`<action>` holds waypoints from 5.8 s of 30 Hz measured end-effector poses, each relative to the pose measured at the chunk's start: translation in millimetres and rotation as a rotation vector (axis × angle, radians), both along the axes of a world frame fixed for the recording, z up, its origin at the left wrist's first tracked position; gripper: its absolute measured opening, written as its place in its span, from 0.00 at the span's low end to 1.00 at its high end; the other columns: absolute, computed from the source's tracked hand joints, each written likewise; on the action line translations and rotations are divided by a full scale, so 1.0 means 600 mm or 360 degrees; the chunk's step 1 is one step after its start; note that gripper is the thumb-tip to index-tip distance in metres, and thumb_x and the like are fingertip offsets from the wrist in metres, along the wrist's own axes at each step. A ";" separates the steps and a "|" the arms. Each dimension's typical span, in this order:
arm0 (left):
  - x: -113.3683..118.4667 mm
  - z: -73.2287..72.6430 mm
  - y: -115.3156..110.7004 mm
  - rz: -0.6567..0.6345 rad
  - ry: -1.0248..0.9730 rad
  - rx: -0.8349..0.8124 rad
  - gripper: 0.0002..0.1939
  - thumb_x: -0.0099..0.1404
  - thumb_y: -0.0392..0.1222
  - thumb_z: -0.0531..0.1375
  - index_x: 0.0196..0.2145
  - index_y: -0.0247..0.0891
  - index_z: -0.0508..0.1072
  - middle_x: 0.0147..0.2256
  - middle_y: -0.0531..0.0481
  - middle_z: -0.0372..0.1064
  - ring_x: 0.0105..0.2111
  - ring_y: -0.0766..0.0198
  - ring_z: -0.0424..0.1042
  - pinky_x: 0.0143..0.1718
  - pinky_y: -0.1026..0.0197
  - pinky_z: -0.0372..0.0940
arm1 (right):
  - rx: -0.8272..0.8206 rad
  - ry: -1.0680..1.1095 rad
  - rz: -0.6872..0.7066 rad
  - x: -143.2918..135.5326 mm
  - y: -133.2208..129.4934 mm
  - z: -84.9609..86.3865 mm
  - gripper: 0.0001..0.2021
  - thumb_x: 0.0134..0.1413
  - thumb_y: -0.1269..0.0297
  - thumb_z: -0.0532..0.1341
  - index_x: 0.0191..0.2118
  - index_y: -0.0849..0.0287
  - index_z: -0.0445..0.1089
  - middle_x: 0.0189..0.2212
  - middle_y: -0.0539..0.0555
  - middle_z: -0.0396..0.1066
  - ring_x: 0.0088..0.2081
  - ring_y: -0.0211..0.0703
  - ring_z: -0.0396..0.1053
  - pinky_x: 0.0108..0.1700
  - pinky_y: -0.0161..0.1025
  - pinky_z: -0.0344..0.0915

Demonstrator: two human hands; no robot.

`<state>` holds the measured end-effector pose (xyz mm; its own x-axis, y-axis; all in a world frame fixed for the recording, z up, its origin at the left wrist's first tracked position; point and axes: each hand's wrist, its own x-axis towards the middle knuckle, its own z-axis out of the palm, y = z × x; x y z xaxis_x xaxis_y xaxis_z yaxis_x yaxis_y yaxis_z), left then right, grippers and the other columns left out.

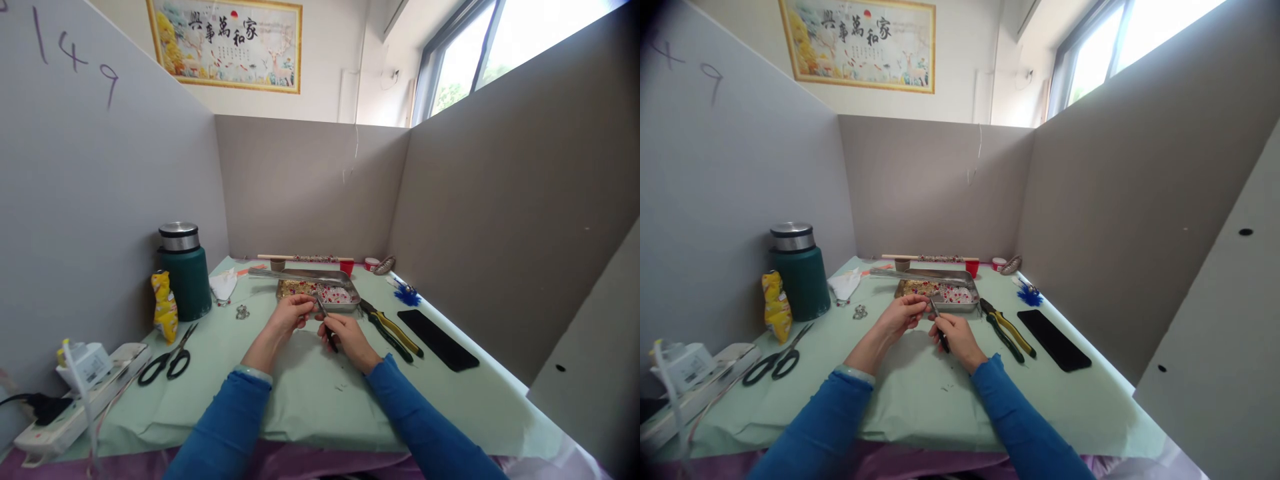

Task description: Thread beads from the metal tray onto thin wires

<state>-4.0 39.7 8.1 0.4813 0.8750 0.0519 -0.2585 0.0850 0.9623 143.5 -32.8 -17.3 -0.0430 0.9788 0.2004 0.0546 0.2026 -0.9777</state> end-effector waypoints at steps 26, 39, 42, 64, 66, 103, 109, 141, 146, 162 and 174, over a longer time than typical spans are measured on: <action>-0.003 -0.001 -0.004 -0.0027 0.0267 0.0094 0.18 0.48 0.45 0.63 0.36 0.31 0.71 0.23 0.51 0.66 0.15 0.76 0.51 0.14 0.69 0.38 | 0.0104 -0.0350 -0.0166 0.007 0.003 -0.006 0.15 0.52 0.59 0.51 0.21 0.61 0.63 0.13 0.46 0.57 0.14 0.31 0.52 0.18 0.30 0.49; -0.006 0.017 -0.016 0.0155 0.0530 0.0139 0.13 0.46 0.40 0.62 0.30 0.30 0.74 0.19 0.49 0.67 0.13 0.75 0.47 0.15 0.67 0.37 | 0.0593 -0.1119 -0.0486 0.007 0.000 -0.007 0.13 0.55 0.65 0.50 0.23 0.59 0.66 0.20 0.50 0.65 0.24 0.38 0.60 0.28 0.34 0.51; -0.005 0.012 -0.006 0.0228 0.0605 0.0172 0.11 0.45 0.39 0.63 0.28 0.31 0.75 0.17 0.49 0.67 0.13 0.75 0.47 0.15 0.66 0.38 | 0.0645 -0.1278 -0.0522 0.006 -0.001 -0.006 0.12 0.55 0.66 0.50 0.26 0.58 0.68 0.24 0.52 0.68 0.27 0.40 0.63 0.31 0.35 0.53; -0.003 0.001 0.005 0.0533 0.0985 0.0920 0.06 0.51 0.38 0.58 0.20 0.37 0.73 0.17 0.51 0.67 0.20 0.67 0.62 0.24 0.66 0.52 | 0.0567 -0.1465 -0.0532 0.016 -0.001 -0.009 0.10 0.53 0.64 0.53 0.33 0.58 0.72 0.28 0.52 0.68 0.32 0.40 0.64 0.33 0.34 0.55; -0.002 0.002 0.004 0.0522 0.0945 0.0867 0.06 0.52 0.38 0.58 0.21 0.37 0.73 0.17 0.51 0.67 0.18 0.68 0.60 0.23 0.66 0.52 | 0.0596 -0.1539 -0.0547 0.016 -0.001 -0.010 0.10 0.53 0.64 0.54 0.36 0.58 0.72 0.30 0.52 0.68 0.35 0.42 0.64 0.35 0.34 0.56; -0.036 -0.017 0.030 0.0501 0.1786 0.1010 0.09 0.52 0.34 0.56 0.29 0.39 0.75 0.30 0.47 0.73 0.32 0.59 0.70 0.30 0.64 0.60 | 0.0825 -0.0948 -0.0982 0.032 0.023 -0.024 0.06 0.53 0.69 0.54 0.31 0.59 0.68 0.29 0.52 0.68 0.29 0.40 0.64 0.33 0.35 0.59; -0.032 -0.025 0.014 0.0276 0.2290 0.1354 0.11 0.51 0.33 0.55 0.31 0.39 0.75 0.39 0.42 0.70 0.36 0.57 0.70 0.33 0.62 0.60 | 0.0667 -0.0707 -0.0881 0.026 0.022 -0.015 0.07 0.51 0.65 0.54 0.28 0.59 0.68 0.25 0.52 0.68 0.28 0.41 0.64 0.32 0.36 0.60; 0.022 0.013 -0.032 -0.0235 0.0086 -0.0064 0.10 0.52 0.34 0.62 0.34 0.30 0.69 0.27 0.49 0.68 0.16 0.74 0.62 0.18 0.67 0.60 | 0.0391 0.0440 -0.0444 0.017 0.014 0.011 0.11 0.44 0.59 0.62 0.31 0.60 0.64 0.24 0.50 0.68 0.21 0.35 0.62 0.18 0.31 0.56; 0.024 0.006 -0.033 -0.0106 0.0150 -0.0132 0.10 0.54 0.32 0.60 0.35 0.29 0.68 0.32 0.41 0.72 0.19 0.69 0.68 0.21 0.65 0.65 | 0.0365 0.0465 -0.0459 0.016 0.013 0.012 0.12 0.43 0.59 0.63 0.31 0.59 0.62 0.26 0.50 0.69 0.20 0.34 0.62 0.18 0.30 0.55; 0.026 0.006 -0.036 -0.0083 0.0191 -0.0076 0.09 0.55 0.34 0.59 0.32 0.33 0.62 0.32 0.40 0.73 0.19 0.67 0.70 0.20 0.65 0.65 | 0.0395 0.0159 -0.0472 0.021 0.026 -0.003 0.12 0.43 0.56 0.63 0.28 0.60 0.66 0.17 0.46 0.62 0.18 0.33 0.57 0.19 0.31 0.53; 0.026 0.003 -0.035 -0.0115 0.0205 -0.0096 0.10 0.51 0.35 0.62 0.31 0.30 0.67 0.30 0.42 0.72 0.18 0.68 0.69 0.20 0.65 0.65 | 0.0521 0.0049 -0.0313 0.016 0.017 0.001 0.08 0.47 0.60 0.60 0.28 0.59 0.68 0.20 0.49 0.65 0.22 0.36 0.61 0.24 0.33 0.59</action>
<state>11.8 18.5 10.0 0.5424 0.8376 -0.0657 -0.1247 0.1575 0.9796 152.9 -22.7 -16.9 0.1504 0.8517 0.5019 0.0950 0.4929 -0.8649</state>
